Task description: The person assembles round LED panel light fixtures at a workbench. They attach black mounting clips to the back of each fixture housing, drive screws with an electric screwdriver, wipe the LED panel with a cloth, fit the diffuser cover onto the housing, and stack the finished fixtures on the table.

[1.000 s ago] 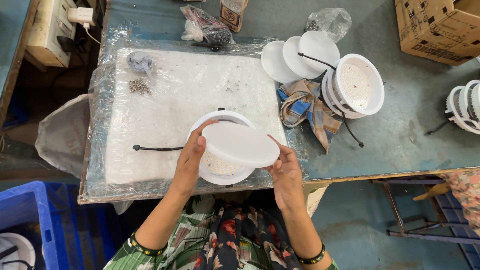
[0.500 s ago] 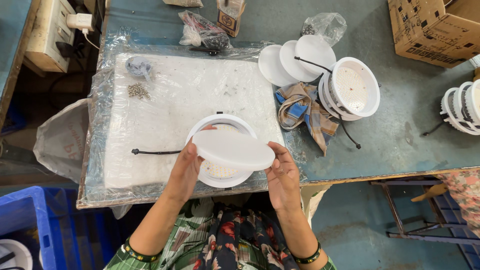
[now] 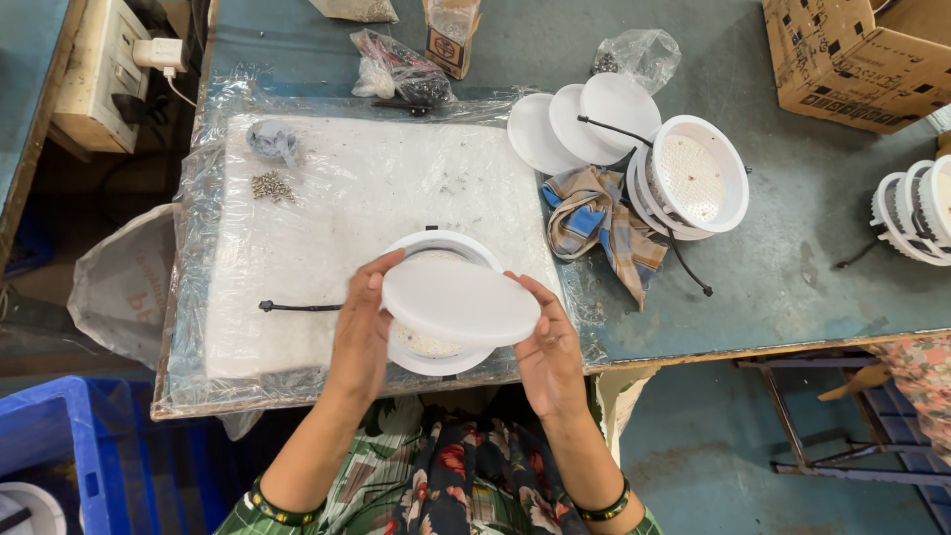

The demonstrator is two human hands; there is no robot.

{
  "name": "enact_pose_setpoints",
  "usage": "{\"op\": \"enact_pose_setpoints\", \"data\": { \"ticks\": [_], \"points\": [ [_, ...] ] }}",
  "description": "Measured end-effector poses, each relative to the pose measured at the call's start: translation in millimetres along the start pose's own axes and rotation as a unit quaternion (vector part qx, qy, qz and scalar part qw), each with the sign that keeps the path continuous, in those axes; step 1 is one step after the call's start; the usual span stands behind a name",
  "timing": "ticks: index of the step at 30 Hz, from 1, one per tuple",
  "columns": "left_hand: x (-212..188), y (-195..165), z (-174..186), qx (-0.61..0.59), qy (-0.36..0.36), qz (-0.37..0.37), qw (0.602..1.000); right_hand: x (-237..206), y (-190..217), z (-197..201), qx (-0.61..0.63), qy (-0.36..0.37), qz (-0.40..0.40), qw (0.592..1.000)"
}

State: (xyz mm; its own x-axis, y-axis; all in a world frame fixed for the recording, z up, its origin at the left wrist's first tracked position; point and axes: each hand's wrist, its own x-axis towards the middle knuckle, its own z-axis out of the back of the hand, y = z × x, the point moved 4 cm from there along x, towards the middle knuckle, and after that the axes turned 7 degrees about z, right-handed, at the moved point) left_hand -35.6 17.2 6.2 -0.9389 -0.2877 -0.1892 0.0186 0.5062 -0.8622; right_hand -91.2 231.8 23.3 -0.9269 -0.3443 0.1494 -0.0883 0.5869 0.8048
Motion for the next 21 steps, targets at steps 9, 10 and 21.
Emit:
{"op": "enact_pose_setpoints", "data": {
  "ticks": [9,10,21],
  "points": [
    [-12.1,-7.7,-3.4,0.266,-0.007,-0.095,0.959,-0.4,-11.5,16.4,-0.049,-0.080,0.076,0.993],
    [-11.9,-7.8,-4.4,0.263,-0.007,-0.088,0.961,-0.5,-13.5,19.8,-0.046,-0.086,0.077,0.992],
    [-7.4,-9.1,-2.3,0.094,0.070,0.005,0.993,1.3,-14.4,20.2,-0.015,-0.048,0.028,0.998]
  ]
}}
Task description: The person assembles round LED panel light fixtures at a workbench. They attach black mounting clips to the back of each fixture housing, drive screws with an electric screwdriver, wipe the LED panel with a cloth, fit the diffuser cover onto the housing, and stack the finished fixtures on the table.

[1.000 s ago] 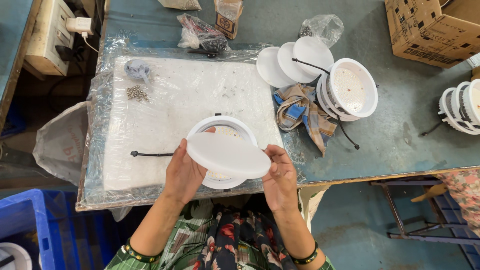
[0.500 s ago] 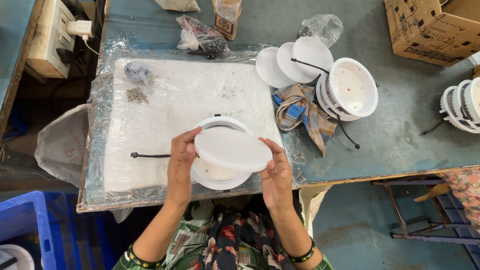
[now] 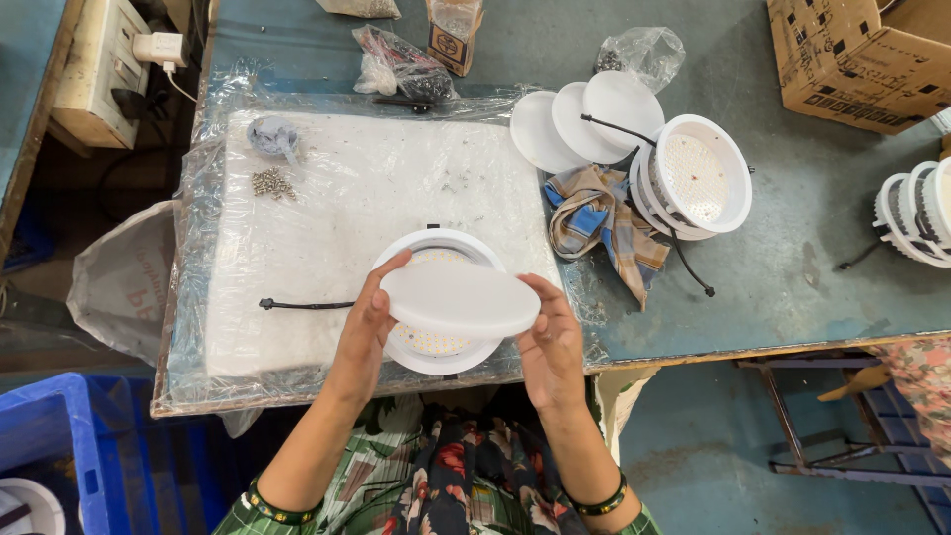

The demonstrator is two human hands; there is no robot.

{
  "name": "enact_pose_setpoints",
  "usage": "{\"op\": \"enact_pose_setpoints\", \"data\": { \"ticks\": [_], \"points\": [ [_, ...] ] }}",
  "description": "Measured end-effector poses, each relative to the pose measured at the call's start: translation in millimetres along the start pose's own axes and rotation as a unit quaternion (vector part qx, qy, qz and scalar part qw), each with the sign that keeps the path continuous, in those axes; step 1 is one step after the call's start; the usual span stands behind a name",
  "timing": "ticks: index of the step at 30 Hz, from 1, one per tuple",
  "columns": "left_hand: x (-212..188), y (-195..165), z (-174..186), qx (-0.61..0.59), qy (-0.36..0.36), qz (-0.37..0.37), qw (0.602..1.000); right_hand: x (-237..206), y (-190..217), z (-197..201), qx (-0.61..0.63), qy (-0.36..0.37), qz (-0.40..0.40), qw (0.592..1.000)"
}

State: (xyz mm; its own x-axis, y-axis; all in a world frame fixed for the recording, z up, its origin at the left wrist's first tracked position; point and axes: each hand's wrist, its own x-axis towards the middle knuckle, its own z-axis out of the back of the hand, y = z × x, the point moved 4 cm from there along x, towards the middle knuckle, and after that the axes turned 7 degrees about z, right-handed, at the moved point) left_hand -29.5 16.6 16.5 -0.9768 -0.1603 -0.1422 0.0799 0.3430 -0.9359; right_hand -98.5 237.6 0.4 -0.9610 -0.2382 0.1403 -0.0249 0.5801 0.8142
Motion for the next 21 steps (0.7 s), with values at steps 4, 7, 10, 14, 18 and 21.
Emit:
{"op": "enact_pose_setpoints", "data": {
  "ticks": [4,7,10,14,18,21],
  "points": [
    [0.6,-2.2,3.6,0.025,-0.012,-0.022,0.999,2.6,6.8,-18.9,0.030,0.073,-0.082,0.993],
    [-0.1,-10.1,8.8,0.136,-0.069,-0.077,0.985,9.2,17.7,-25.3,-0.019,0.106,-0.055,0.993],
    [-4.0,-19.0,11.9,0.223,-0.120,-0.135,0.958,19.4,27.8,-24.5,-0.080,0.132,-0.015,0.988],
    [-12.4,-24.3,15.1,0.335,-0.132,-0.164,0.918,40.0,30.1,-15.5,-0.131,0.195,0.002,0.972],
    [-17.2,-21.5,15.6,0.464,-0.088,-0.219,0.854,57.9,19.7,1.4,-0.196,0.244,-0.005,0.950],
    [-12.9,-13.8,21.1,0.491,-0.110,-0.210,0.839,64.4,12.3,14.0,-0.272,0.265,0.005,0.925]
  ]
}}
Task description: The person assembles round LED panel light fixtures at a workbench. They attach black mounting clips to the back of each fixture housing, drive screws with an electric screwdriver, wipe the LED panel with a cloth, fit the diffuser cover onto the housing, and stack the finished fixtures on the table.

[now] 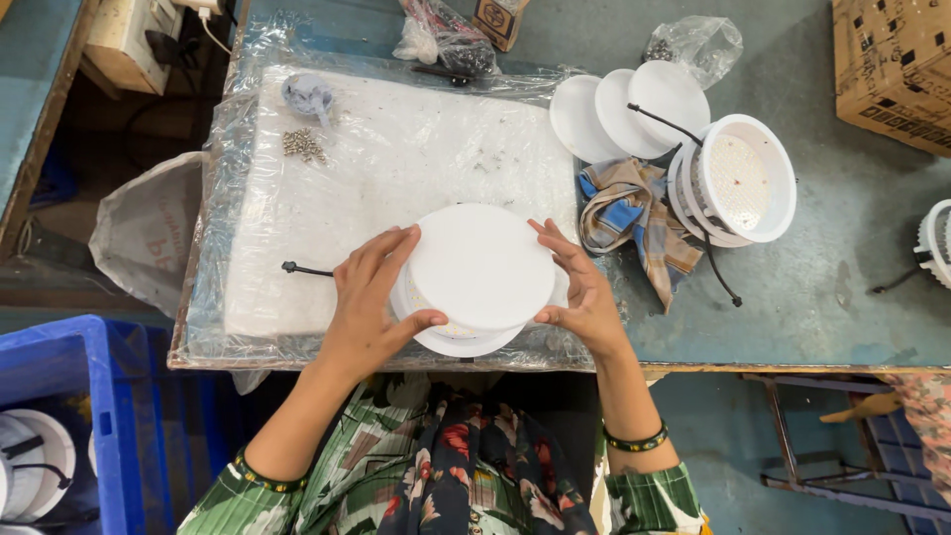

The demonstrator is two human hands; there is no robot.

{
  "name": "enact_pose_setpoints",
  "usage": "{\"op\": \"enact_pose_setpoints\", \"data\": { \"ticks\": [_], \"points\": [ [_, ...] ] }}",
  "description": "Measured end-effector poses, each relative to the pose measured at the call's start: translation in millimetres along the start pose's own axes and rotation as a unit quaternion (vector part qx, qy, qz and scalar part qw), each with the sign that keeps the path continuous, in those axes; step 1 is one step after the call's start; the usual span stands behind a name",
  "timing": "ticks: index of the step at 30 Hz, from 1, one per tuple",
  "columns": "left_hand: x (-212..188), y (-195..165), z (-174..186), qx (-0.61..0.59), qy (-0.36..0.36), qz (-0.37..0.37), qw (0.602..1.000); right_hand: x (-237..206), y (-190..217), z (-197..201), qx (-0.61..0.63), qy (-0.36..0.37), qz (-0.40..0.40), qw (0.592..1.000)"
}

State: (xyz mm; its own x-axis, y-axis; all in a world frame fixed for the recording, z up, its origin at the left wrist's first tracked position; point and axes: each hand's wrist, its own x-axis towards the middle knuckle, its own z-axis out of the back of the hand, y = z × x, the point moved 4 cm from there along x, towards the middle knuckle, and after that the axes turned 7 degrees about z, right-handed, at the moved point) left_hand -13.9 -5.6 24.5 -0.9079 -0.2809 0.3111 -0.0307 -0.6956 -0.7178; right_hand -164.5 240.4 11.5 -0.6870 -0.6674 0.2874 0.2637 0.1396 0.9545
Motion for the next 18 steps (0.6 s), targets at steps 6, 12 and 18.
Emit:
{"op": "enact_pose_setpoints", "data": {
  "ticks": [6,12,18],
  "points": [
    [2.4,17.2,-7.6,0.019,0.029,0.007,0.999,-0.7,-8.6,1.5,-0.114,0.024,0.004,0.993],
    [-5.3,22.4,-7.8,0.040,0.053,-0.012,0.998,-2.6,-1.9,-5.2,-0.204,0.028,-0.003,0.979],
    [-7.2,26.7,-2.1,0.046,0.099,-0.031,0.994,-8.5,7.7,-16.5,-0.293,0.048,0.040,0.954]
  ]
}}
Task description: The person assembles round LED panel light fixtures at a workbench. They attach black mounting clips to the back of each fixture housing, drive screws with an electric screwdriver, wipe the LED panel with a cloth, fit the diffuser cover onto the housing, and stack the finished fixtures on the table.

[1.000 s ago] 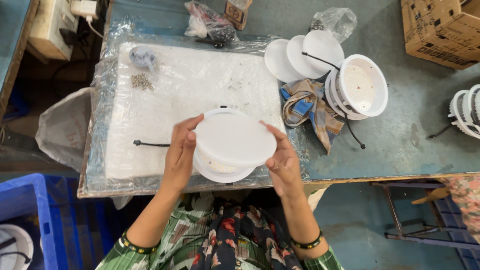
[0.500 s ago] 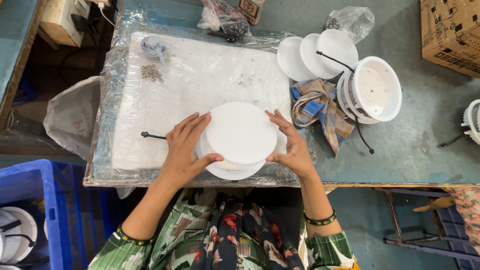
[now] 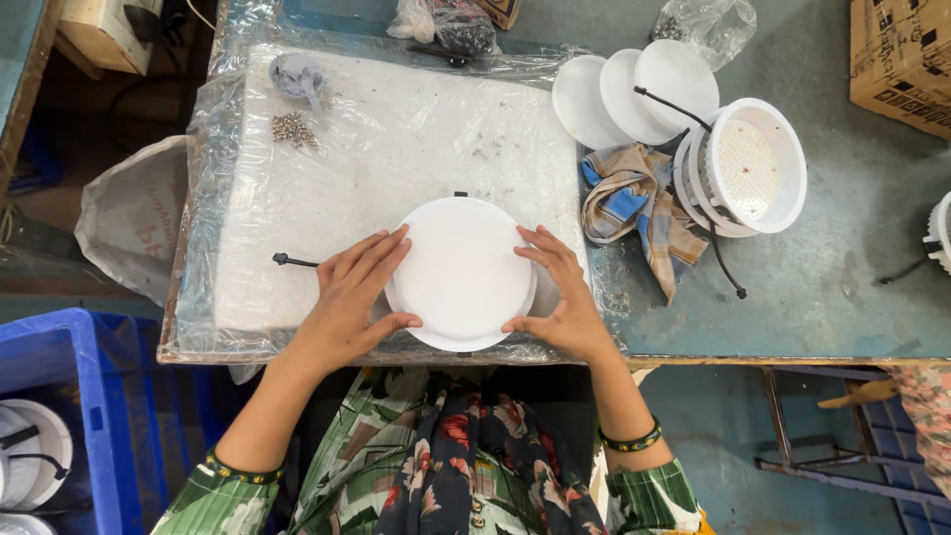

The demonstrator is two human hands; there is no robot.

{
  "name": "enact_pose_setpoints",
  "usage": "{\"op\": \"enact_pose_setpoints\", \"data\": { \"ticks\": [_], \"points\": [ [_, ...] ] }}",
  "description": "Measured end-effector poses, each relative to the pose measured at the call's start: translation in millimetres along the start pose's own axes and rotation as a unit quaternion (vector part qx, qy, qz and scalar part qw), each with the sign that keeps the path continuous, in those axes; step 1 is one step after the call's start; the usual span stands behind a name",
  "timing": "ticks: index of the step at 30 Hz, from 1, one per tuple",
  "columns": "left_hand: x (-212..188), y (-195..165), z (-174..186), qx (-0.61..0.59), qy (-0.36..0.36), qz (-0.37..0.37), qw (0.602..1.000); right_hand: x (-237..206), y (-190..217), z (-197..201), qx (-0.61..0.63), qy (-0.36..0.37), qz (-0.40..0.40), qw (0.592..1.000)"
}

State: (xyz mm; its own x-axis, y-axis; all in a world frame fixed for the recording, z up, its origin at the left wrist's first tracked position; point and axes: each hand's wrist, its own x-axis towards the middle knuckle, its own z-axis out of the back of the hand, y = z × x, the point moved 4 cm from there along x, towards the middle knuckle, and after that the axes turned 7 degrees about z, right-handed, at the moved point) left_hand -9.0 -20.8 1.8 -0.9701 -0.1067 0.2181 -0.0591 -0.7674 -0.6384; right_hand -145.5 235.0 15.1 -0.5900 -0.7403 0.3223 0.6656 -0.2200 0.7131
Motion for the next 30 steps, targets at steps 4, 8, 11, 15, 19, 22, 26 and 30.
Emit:
{"op": "enact_pose_setpoints", "data": {
  "ticks": [4,8,11,15,19,22,26,30],
  "points": [
    [0.0,-2.1,4.3,0.013,0.007,-0.009,1.000,-3.2,2.3,-5.0,0.007,0.004,-0.012,1.000],
    [-0.9,-9.3,6.6,0.051,0.006,-0.012,0.999,-5.7,2.8,-5.8,0.006,0.013,-0.017,1.000],
    [-1.6,-13.8,7.6,0.068,0.010,-0.005,0.998,-6.2,3.5,-4.8,-0.004,0.029,-0.023,0.999],
    [-2.1,-17.5,7.2,0.085,0.015,0.008,0.996,-4.4,5.5,-4.3,-0.022,0.046,-0.031,0.998],
    [-2.5,-20.5,6.7,0.111,0.018,0.010,0.994,-2.3,7.4,-5.5,-0.033,0.054,-0.038,0.997],
    [-2.3,-22.4,6.6,0.116,0.026,0.018,0.993,-1.9,8.5,-5.2,-0.035,0.061,-0.042,0.997],
    [-0.3,-25.7,5.8,0.133,0.040,0.035,0.990,-2.6,12.1,-5.1,-0.028,0.059,-0.042,0.997],
    [2.0,-28.5,7.0,0.145,0.047,0.053,0.987,-2.0,16.0,-11.2,-0.060,0.041,-0.049,0.996]
  ]
}}
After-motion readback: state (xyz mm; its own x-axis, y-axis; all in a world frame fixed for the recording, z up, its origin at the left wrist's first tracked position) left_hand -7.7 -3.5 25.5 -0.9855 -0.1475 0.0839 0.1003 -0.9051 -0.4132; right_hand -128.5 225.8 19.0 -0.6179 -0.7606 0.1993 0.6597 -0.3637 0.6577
